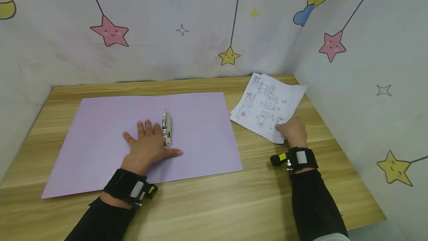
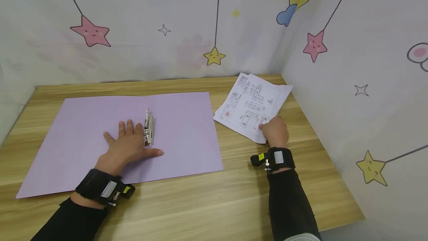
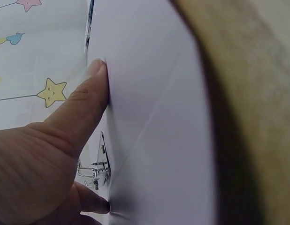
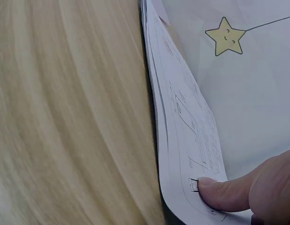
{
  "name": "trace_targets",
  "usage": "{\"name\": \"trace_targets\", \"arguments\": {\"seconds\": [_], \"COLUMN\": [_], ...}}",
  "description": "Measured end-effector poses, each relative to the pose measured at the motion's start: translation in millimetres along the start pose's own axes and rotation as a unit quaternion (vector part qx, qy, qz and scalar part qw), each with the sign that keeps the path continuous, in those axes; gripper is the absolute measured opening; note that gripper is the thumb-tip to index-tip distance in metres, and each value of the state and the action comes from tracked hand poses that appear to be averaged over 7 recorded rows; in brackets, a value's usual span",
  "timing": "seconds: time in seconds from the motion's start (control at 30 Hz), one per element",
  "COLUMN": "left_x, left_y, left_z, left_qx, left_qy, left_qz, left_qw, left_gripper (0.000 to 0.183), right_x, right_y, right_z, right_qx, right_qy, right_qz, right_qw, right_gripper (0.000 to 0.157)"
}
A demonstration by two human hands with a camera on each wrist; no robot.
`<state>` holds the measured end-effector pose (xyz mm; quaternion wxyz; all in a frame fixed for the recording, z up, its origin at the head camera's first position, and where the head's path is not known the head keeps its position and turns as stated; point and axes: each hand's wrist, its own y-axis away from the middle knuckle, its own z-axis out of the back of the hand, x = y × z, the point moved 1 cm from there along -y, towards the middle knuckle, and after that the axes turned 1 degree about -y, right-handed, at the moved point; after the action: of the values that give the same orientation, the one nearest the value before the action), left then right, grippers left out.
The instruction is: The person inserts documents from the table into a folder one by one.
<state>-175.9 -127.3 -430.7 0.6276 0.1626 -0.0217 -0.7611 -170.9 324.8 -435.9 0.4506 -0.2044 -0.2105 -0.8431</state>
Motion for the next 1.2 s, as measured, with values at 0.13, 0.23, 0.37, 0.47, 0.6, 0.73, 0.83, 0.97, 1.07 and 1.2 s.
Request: {"name": "trace_targets", "arguments": {"seconds": [0.13, 0.23, 0.37, 0.47, 0.6, 0.73, 0.83, 0.97, 1.07, 1.2], "left_x": [2.1, 4.2, 8.2, 14.4, 21.3, 21.1, 19.1, 16.2, 14.1, 11.6], "left_y": [0.5, 0.1, -0.3, 0.2, -0.1, -0.3, 0.9, 3.2, 3.3, 2.0], "left_z": [-0.8, -0.8, 0.6, 3.7, 7.6, 8.0, 7.8, 7.6, 6.3, 2.0], "left_qx": [-0.002, -0.002, 0.005, 0.010, 0.012, 0.015, 0.015, 0.014, 0.010, 0.002], "left_qy": [-0.003, -0.007, -0.006, -0.006, -0.007, -0.004, 0.002, 0.009, 0.010, 0.015], "left_qz": [0.002, 0.006, 0.009, 0.009, 0.008, 0.006, 0.010, 0.013, 0.012, 0.012], "left_qw": [1.0000, 1.0000, 0.9999, 0.9999, 0.9999, 0.9999, 0.9998, 0.9998, 0.9998, 0.9998], "left_gripper": [0.134, 0.136, 0.138, 0.138, 0.137, 0.138, 0.138, 0.137, 0.136, 0.136], "right_x": [-4, -10, -16, -17, -14, -4, 5, 9, 10, 9], "right_y": [-1, -1, 5, 9, 6, -4, -10, -12, -8, -2], "right_z": [-3.2, -1.3, 8.0, 16.9, 25.7, 25.3, 20.2, 13.9, 10.8, 7.0], "right_qx": [-0.003, 0.021, 0.084, 0.123, 0.138, 0.128, 0.115, 0.093, 0.066, 0.023], "right_qy": [-0.055, -0.112, -0.156, -0.145, -0.104, -0.068, -0.028, 0.037, 0.068, 0.107], "right_qz": [0.009, 0.007, -0.001, 0.011, 0.030, 0.042, 0.046, 0.053, 0.065, 0.085], "right_qw": [0.998, 0.994, 0.984, 0.982, 0.985, 0.989, 0.992, 0.994, 0.993, 0.990], "right_gripper": [0.040, 0.044, 0.050, 0.050, 0.049, 0.047, 0.045, 0.042, 0.042, 0.041]}}
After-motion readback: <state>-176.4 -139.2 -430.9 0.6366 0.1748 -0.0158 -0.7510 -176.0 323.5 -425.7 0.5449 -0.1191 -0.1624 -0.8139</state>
